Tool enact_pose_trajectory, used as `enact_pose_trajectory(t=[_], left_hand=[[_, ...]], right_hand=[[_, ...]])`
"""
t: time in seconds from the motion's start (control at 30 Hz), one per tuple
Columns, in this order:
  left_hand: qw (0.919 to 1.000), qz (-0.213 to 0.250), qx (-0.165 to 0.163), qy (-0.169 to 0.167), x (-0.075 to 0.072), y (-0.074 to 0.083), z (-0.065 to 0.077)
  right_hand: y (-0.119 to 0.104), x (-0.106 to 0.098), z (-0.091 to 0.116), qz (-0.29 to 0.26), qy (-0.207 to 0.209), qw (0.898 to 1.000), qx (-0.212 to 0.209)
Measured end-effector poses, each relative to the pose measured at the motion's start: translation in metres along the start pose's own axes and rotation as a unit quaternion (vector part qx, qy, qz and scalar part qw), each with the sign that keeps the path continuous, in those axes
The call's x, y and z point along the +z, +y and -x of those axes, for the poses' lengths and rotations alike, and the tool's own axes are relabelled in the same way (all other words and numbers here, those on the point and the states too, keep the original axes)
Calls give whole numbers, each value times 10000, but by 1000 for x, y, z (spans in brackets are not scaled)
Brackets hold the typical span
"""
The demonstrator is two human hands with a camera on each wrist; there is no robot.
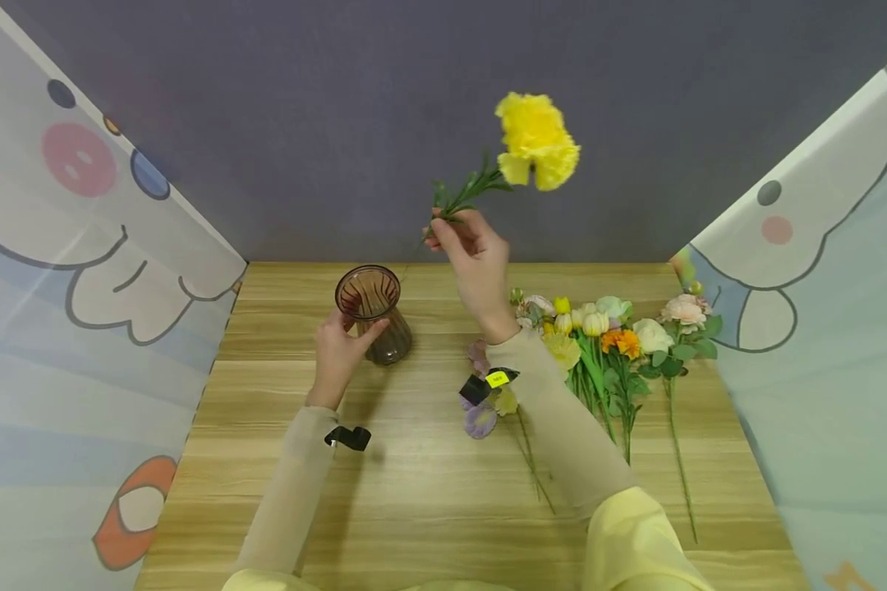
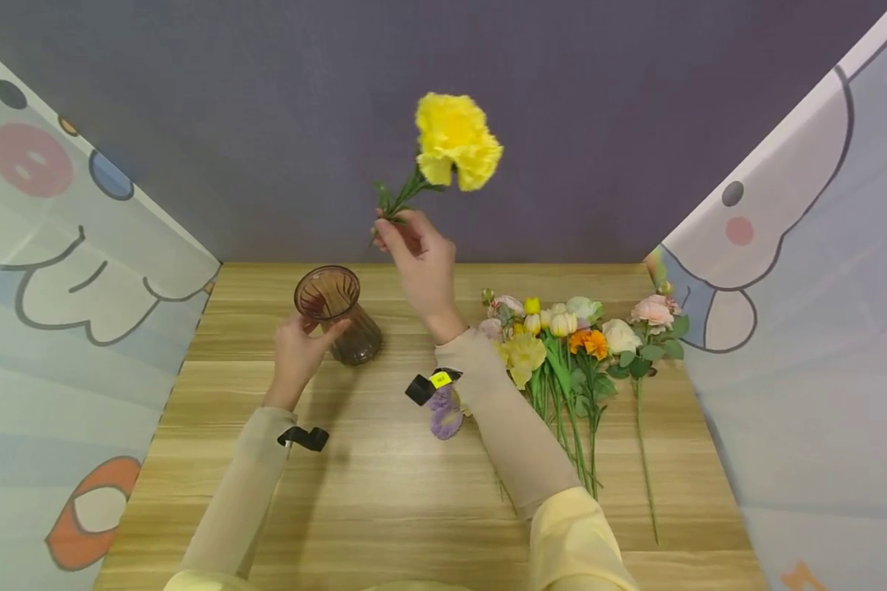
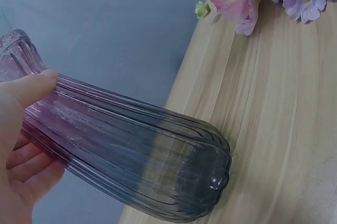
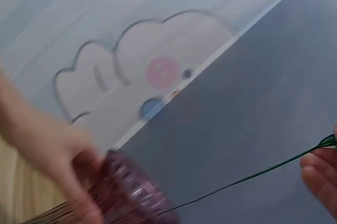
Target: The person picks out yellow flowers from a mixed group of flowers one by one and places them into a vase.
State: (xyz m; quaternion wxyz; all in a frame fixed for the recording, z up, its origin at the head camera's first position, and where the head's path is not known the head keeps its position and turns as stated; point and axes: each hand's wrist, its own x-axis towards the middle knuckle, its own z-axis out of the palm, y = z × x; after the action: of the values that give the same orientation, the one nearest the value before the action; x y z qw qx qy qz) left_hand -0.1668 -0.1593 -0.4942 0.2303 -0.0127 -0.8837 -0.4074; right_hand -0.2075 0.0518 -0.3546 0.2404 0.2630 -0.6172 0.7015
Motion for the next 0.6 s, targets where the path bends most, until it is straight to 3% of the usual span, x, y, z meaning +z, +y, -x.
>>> enact_pose_trajectory(t=[0.07, 0.13, 0.3, 0.4, 0.6], left_hand=[[10000, 5, 3, 9, 0, 0, 0], [10000, 23, 27, 16, 0, 0, 0], [9999, 76, 73, 41, -1, 0, 0], [9999, 107, 115, 58, -2, 0, 1], [9998, 123, 175, 42, -1, -1, 1]], right_hand=[[9, 7, 5, 453, -267, 9981, 332], [17, 12, 10, 1149, -588, 9898, 602], [31, 16, 24, 2688, -1631, 9454, 862], [38, 15, 32, 2974, -2020, 9291, 863], [47, 10, 48, 3021, -2144, 9223, 1099]])
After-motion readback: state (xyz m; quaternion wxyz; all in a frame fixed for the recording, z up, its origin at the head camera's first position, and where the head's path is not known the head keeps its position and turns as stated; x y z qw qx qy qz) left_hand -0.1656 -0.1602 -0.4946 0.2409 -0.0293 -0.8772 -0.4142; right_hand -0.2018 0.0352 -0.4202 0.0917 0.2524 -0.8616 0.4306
